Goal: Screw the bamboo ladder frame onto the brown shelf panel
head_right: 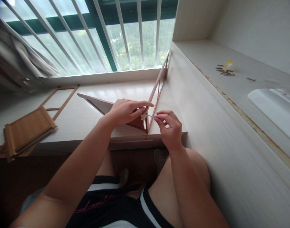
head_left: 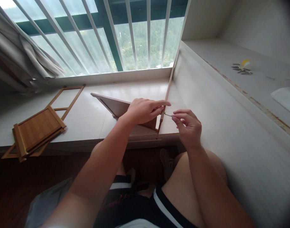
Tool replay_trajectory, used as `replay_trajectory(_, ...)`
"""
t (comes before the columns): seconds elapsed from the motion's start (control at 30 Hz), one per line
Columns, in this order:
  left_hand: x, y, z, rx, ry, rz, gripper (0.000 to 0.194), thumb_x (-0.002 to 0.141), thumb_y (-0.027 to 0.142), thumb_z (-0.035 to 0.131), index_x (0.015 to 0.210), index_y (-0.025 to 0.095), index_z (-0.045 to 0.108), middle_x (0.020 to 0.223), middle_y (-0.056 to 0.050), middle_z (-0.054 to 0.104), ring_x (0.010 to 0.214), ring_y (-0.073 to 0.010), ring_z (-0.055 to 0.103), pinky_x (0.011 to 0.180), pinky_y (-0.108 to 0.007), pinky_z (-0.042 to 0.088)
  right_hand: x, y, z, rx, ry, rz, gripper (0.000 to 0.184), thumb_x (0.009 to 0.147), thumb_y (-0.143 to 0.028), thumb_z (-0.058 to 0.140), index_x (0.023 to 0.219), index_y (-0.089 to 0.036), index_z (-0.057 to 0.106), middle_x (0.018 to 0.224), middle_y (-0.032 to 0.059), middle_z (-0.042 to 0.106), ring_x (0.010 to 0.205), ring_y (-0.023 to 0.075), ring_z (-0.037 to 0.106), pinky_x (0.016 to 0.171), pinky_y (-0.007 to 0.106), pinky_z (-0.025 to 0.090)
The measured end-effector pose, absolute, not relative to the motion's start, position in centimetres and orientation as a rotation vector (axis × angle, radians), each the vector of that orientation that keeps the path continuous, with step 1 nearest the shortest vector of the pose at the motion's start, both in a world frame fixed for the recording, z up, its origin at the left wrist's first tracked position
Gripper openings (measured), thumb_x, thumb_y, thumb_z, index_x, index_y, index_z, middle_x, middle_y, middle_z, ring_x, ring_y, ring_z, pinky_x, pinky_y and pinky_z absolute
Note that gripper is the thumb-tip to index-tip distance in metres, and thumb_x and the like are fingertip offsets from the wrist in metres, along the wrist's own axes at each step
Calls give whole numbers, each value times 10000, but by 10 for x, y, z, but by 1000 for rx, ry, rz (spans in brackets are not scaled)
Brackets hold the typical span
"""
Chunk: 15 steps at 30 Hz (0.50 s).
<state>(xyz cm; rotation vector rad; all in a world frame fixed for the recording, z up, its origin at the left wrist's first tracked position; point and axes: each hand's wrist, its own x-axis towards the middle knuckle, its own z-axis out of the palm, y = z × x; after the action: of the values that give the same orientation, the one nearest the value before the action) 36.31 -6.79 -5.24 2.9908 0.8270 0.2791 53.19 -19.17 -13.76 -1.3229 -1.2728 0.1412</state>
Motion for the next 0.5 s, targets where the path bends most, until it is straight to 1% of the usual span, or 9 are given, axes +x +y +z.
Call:
replay_trajectory(0.17, 364, -70, -51, 2976, 846, 272, 412, 1024, 422, 346, 1368, 482, 564, 1032, 50, 770, 861, -205, 705, 690, -286, 390, 530, -192, -139, -1333, -1273, 169, 140, 925, -336, 654, 902, -223, 734, 985, 56, 688, 856, 178, 643, 568, 281, 536)
replay_trajectory(0.33, 365, -71, -50, 2967, 846, 268, 412, 1022, 415, 354, 1370, 477, 566, 1055, 53, 768, 886, -210, 707, 709, -286, 402, 529, -192, -140, -1318, -1253, 199, 162, 920, -363, 658, 907, -219, 732, 964, 60, 688, 835, 176, 641, 554, 271, 524)
replay_trajectory(0.5, 364, -70, -52, 2975, 839, 286, 408, 1022, 417, 353, 1363, 483, 567, 1048, 59, 768, 888, -215, 708, 696, -288, 396, 529, -191, -144, -1310, -1182, 307, 200, 909, -395, 672, 901, -206, 737, 853, 45, 691, 743, 158, 633, 544, 257, 496)
